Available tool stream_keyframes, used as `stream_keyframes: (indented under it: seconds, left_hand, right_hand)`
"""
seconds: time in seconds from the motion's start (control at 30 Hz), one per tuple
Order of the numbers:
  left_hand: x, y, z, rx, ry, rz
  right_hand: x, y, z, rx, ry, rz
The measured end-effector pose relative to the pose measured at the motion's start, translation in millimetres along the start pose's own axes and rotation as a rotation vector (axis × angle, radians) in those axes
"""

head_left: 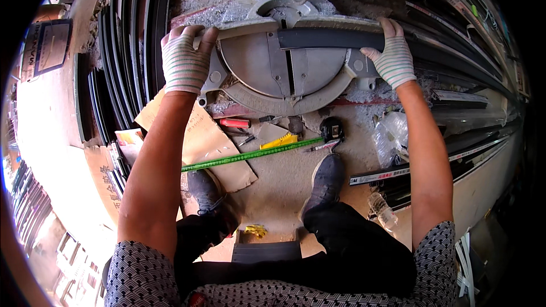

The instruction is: The person measures a long metal profile using a tape measure and marks it with a marker. They then position the profile on a miter saw, secure it, and cut it to the measured length. The person repeats this process for a second piece, measuring and cutting it as well.

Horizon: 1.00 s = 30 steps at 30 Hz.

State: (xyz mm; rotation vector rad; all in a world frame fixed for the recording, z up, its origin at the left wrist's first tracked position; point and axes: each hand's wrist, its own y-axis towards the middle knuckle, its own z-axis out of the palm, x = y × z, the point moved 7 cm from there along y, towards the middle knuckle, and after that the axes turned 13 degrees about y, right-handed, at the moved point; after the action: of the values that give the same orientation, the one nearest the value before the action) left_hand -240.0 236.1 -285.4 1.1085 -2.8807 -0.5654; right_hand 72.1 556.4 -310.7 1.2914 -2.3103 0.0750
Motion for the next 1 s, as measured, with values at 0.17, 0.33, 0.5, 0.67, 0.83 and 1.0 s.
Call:
stream_keyframes:
  seconds: [0.17, 0.33, 0.5, 0.67, 0.83, 1.0]
  left_hand:
    - [-1.4, -0.2, -0.2, 0.009, -0.003, -0.009]
    - [-1.0, -0.7, -1.7, 0.022, 0.010, -0.013]
    - [-1.6, -0.1, -1.0, 0.025, 0.019, -0.009]
    - [-2.5, -0.3, -1.3, 0.026, 0.029, -0.006]
    - [-4.0, -0.5, -3.0, 0.025, 0.036, -0.013]
    - [-7.5, -7.0, -4.5, 0.017, 0.037, -0.014]
  right_hand:
    - [-1.0, -0.4, 0.4, -0.006, -0.009, -0.040]
    - [-1.8, -1.2, 2.4, -0.011, -0.053, -0.069]
    - [-1.5, -1.1, 2.0, -0.002, -0.042, -0.072]
    - [-2.6, -1.2, 2.3, 0.023, -0.038, -0.055]
    - [-1.9, 0.2, 3.3, 0.028, -0.072, -0.028]
    - [-2.8, -1.0, 2.0, 0.036, -0.073, -0.021]
